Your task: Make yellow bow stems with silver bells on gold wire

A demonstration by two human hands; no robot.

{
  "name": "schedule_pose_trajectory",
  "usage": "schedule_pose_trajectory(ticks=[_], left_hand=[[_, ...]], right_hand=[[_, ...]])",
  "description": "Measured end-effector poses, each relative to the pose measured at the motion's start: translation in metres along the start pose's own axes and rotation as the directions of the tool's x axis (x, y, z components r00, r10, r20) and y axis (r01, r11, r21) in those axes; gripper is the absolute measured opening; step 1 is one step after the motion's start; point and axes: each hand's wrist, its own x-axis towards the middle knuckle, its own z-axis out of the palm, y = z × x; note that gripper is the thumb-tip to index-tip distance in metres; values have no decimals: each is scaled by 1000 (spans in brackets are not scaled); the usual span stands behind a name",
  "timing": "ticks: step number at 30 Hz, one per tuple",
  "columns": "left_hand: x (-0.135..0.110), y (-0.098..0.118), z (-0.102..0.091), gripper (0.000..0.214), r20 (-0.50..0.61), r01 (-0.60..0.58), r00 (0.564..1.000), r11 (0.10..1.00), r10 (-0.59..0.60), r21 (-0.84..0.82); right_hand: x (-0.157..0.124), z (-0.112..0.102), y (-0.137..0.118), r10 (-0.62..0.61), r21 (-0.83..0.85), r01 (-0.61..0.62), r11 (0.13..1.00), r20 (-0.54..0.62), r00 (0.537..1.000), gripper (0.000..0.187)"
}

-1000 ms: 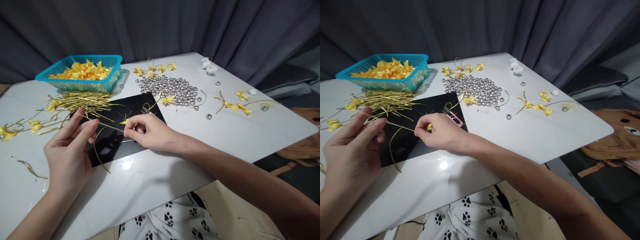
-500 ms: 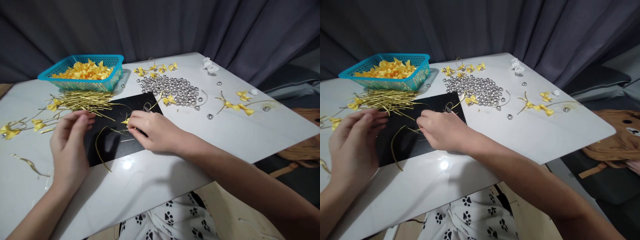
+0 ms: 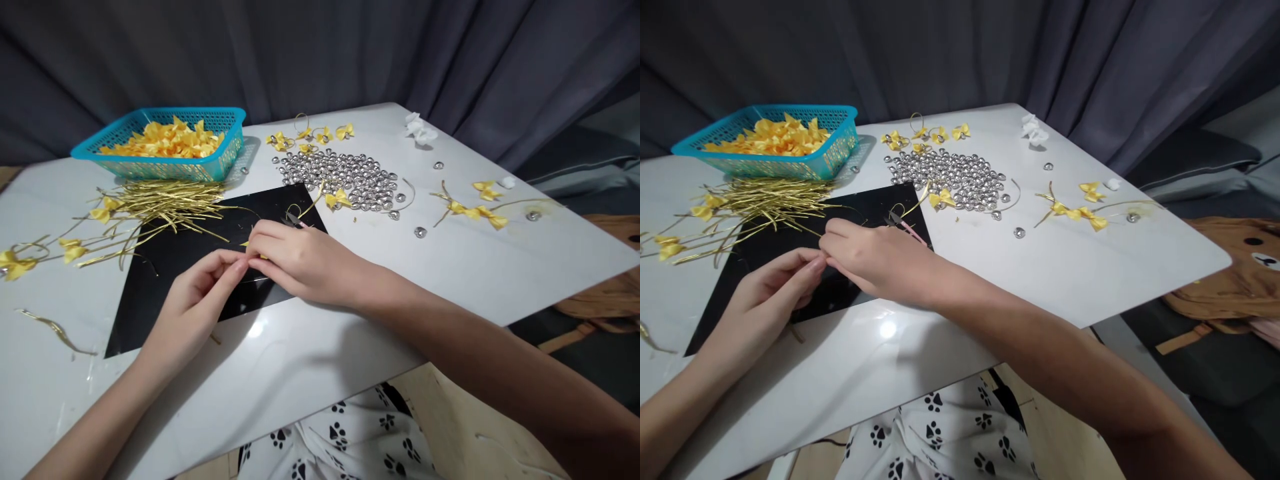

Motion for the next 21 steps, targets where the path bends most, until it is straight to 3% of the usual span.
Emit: schedule_pose_trajectory(ticks=[7,15,21], left_hand=[[-2,-5,-5,27,-45,93,994,989,-99,-117],[-6,4,-3,25,-89,102,986,936,-139,-336],[-2,7,2,23,-141,94,975,890,-174,-446]], right_hand=[[1,2,0,61,60,-57,997,-52,997,15],[2,12,5,14,242,31,970,-183,983,12],[0,13,3,13,238,37,971,-205,979,12]])
